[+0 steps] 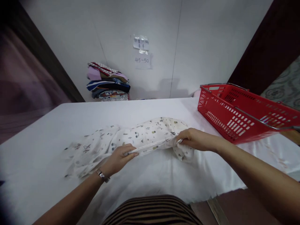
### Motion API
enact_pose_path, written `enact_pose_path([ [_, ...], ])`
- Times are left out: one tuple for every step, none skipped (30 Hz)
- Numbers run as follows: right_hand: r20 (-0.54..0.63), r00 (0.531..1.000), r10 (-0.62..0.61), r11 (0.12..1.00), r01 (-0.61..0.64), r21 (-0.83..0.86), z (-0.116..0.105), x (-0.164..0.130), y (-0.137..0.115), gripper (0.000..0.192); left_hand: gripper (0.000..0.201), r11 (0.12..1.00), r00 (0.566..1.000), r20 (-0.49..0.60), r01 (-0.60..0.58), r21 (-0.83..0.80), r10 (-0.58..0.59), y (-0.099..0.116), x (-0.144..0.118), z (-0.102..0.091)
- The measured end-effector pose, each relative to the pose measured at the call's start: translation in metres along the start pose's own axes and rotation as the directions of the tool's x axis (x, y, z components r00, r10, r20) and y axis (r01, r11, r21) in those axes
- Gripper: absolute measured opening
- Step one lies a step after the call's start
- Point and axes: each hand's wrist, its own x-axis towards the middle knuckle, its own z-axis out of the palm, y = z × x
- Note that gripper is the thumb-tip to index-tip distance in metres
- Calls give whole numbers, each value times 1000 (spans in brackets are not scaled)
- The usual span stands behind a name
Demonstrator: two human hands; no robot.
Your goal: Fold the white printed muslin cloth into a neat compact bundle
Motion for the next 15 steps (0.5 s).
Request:
enact_pose_path([
  [1, 1000, -11, 1000, 11, 7, 1, 1, 0, 26, 24, 1000, 1000, -14, -25, 12, 25, 1, -2, -2],
  [1, 1000, -19, 1000, 19, 16, 1, 1, -1, 26, 23, 998, 998, -26, -54, 28, 54, 3, -4, -4],
  [2, 1000, -26, 999, 26, 32, 2, 0, -2, 26, 23, 995, 996, -34, -84, 50, 85, 5, -6, -7],
  [2, 1000, -28, 998, 27, 55, 2, -3, -4, 26, 22, 991, 993, -37, -112, 76, 115, 7, -8, -11],
  [-6, 1000, -23, 996, 23, 86, 2, -8, -4, 26, 21, 985, 989, -38, -137, 105, 142, 8, -11, -17],
  [-26, 1000, -11, 992, 14, 125, 2, -16, -5, 26, 21, 978, 985, -43, -161, 132, 168, 10, -14, -24],
  [-63, 998, 10, 985, 1, 172, 1, -25, -4, 26, 20, 971, 980, -56, -180, 158, 191, 11, -18, -33],
  [-119, 992, 46, 974, -18, 228, 0, -36, -2, 25, 19, 964, 974, -85, -191, 183, 209, 11, -23, -43],
  [-192, 976, 100, 956, -42, 289, 0, -49, 2, 24, 18, 959, 966, -132, -192, 209, 222, 11, -28, -55],
  [-280, 944, 177, 932, -70, 355, -1, -62, 7, 25, 17, 955, 955, -196, -173, 242, 222, 9, -34, -67],
  [-379, 883, 276, 900, -99, 424, -1, -76, 13, 26, 17, 951, 934, -285, -137, 276, 217, 6, -40, -80],
  [-472, 794, 384, 862, -125, 492, -1, -90, 19, 29, 16, 948, 908, -369, -80, 309, 197, 2, -47, -92],
  [-559, 666, 494, 818, -138, 558, 0, -103, 25, 32, 16, 943, 875, -454, -5, 334, 166, -3, -54, -105],
  [-612, 532, 585, 773, -136, 620, 2, -115, 31, 33, 17, 938, 831, -536, 52, 344, 151, -9, -61, -116],
  [-630, 416, 656, 728, -129, 673, 5, -125, 36, 33, 18, 930, 810, -576, 120, 349, 112, -15, -68, -126],
])
